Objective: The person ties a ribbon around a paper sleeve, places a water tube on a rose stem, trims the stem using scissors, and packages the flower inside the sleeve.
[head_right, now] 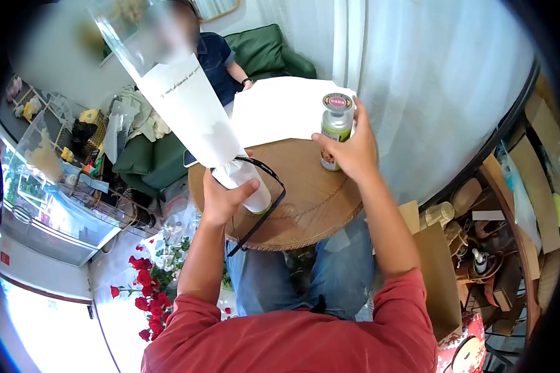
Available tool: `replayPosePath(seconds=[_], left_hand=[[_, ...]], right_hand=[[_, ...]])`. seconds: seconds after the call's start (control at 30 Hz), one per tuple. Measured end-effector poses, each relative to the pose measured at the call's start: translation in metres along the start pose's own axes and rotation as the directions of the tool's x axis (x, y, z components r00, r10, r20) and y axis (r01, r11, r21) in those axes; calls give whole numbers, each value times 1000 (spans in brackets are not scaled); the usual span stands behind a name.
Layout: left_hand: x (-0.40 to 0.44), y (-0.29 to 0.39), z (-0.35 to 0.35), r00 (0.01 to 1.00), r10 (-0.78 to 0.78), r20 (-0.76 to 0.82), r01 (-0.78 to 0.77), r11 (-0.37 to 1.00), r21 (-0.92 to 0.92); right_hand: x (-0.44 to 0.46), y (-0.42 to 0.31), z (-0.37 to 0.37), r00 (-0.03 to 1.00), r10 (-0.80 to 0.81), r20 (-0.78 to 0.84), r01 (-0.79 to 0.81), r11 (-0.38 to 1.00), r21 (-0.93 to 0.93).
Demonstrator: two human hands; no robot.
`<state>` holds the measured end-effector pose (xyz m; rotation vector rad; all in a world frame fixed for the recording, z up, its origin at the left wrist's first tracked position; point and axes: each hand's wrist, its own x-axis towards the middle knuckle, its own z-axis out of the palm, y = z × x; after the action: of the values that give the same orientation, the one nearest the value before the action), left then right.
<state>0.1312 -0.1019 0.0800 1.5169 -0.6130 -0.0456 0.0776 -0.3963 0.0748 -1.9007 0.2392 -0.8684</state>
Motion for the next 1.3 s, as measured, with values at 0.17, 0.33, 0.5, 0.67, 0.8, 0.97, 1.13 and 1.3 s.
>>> replayPosePath(seconds=[0.17,0.33,0.5,0.67,0.8,0.97,1.13,1.3], left_hand=[[-10,-16,-4,1000,-9,22,12,994,-113],[0,-10,-11,993,-33,111,45,993,-111],[13,33,-10,977,2,213,44,976,-214],[20,18,-9,995,17,102,-11,998,-64],[25,34,-8,993,24,119,-18,998,-53],[23,42,-6,998,13,69,-13,1000,-8],[23,46,-5,999,43,34,-41,998,-49],[28,59,-6,991,80,107,-78,997,-24]], right_hand=[[-49,-67,23,868,-495,-45,497,863,88],[-53,-91,75,885,-301,356,212,940,266],[-65,-44,89,845,-148,513,-139,867,479],[-97,-14,94,779,-12,627,-225,928,297],[-99,-18,93,806,-11,592,-254,897,362],[-98,-40,81,808,-37,588,-105,973,205],[-100,-31,85,789,-59,612,-25,992,127],[-100,-28,87,784,-43,619,-38,992,117]])
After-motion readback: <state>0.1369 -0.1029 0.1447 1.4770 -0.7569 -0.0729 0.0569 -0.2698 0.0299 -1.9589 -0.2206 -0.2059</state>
